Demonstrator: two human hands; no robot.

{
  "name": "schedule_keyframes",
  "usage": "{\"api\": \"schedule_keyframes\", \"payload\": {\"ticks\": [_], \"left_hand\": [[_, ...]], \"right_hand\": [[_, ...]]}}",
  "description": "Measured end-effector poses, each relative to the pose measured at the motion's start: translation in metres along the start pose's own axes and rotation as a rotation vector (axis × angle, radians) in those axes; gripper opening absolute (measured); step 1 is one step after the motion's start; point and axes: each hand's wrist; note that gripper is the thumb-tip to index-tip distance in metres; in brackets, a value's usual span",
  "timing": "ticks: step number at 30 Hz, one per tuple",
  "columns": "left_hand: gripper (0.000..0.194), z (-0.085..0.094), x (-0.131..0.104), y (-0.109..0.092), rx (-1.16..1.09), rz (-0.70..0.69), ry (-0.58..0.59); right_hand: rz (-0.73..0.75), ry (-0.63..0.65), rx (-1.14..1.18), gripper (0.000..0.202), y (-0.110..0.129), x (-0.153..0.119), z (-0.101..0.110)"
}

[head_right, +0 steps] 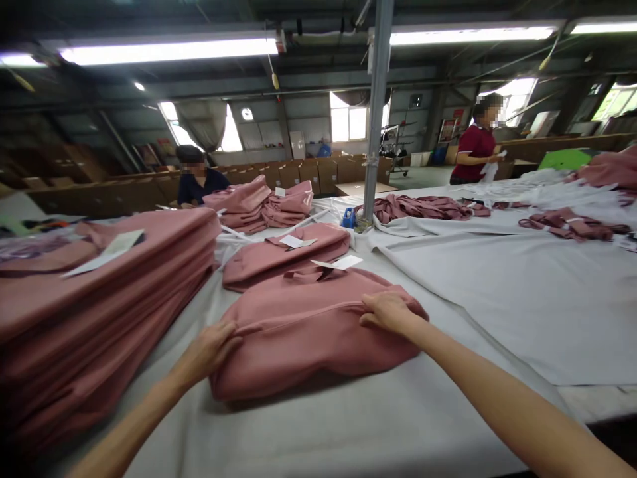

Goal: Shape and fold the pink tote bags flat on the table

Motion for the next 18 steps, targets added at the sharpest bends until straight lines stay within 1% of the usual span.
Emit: {"api": "schedule_keyframes", "payload": {"ticks": [1,2,3,4,5,6,7,9,10,12,13,14,15,16,17,18], "left_hand": [[0.032,0.0,0.009,-0.014,0.014,0.022,-0.021],[0.043,0.0,0.019,-0.029,0.03,0.041,-0.028],[0.058,-0.001,0.031,-0.046,0.044,0.056,-0.026],[0.069,-0.003,0.044,-0.063,0.054,0.062,0.006],[0.069,-0.006,0.056,-0.077,0.043,0.049,0.069],[0.062,-0.01,0.069,-0.087,0.027,0.035,0.11],[0.053,-0.014,0.08,-0.094,0.008,0.021,0.152],[0.043,-0.02,0.099,-0.094,-0.026,-0.013,0.201],[0.042,-0.02,0.105,-0.09,-0.038,-0.035,0.217],[0.041,-0.016,0.112,-0.081,-0.054,-0.089,0.235],[0.039,-0.013,0.112,-0.077,-0.058,-0.115,0.242],[0.037,-0.01,0.112,-0.075,-0.058,-0.138,0.252],[0.036,-0.007,0.11,-0.074,-0.054,-0.157,0.264],[0.035,-0.005,0.108,-0.075,-0.047,-0.173,0.277],[0.035,-0.004,0.107,-0.078,-0.039,-0.188,0.292],[0.035,-0.004,0.106,-0.08,-0.029,-0.2,0.305]], "right_hand": [[-0.004,0.008,0.003,0.024,-0.001,0.003,0.0],[-0.01,0.014,0.007,0.024,-0.003,0.004,0.001],[-0.018,0.019,0.011,0.024,-0.005,0.005,0.002],[-0.026,0.022,0.016,0.024,-0.006,0.006,0.003],[-0.033,0.023,0.023,0.024,-0.007,0.006,0.004],[-0.039,0.02,0.03,0.023,-0.007,0.007,0.005],[-0.042,0.015,0.04,0.023,-0.006,0.007,0.008],[-0.034,-0.008,0.064,0.023,0.001,0.003,0.015],[-0.021,-0.029,0.066,0.029,0.007,-0.001,0.02],[0.037,-0.07,0.165,0.047,0.024,-0.016,0.03],[0.106,-0.03,0.293,0.055,0.033,-0.025,0.032],[0.186,0.075,0.487,0.06,0.042,-0.035,0.031],[0.273,0.242,0.718,0.062,0.051,-0.042,0.027],[0.341,0.447,0.943,0.061,0.058,-0.047,0.019],[0.369,0.621,1.112,0.06,0.064,-0.047,0.007],[0.373,0.748,1.208,0.06,0.069,-0.042,-0.007]]}}
Point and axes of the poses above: each hand's wrist, its own x-axis towards the middle knuckle, its own z-axis out of the back of the hand, y = z × x, and after that the axes turned 6 degrees about -z, right-handed
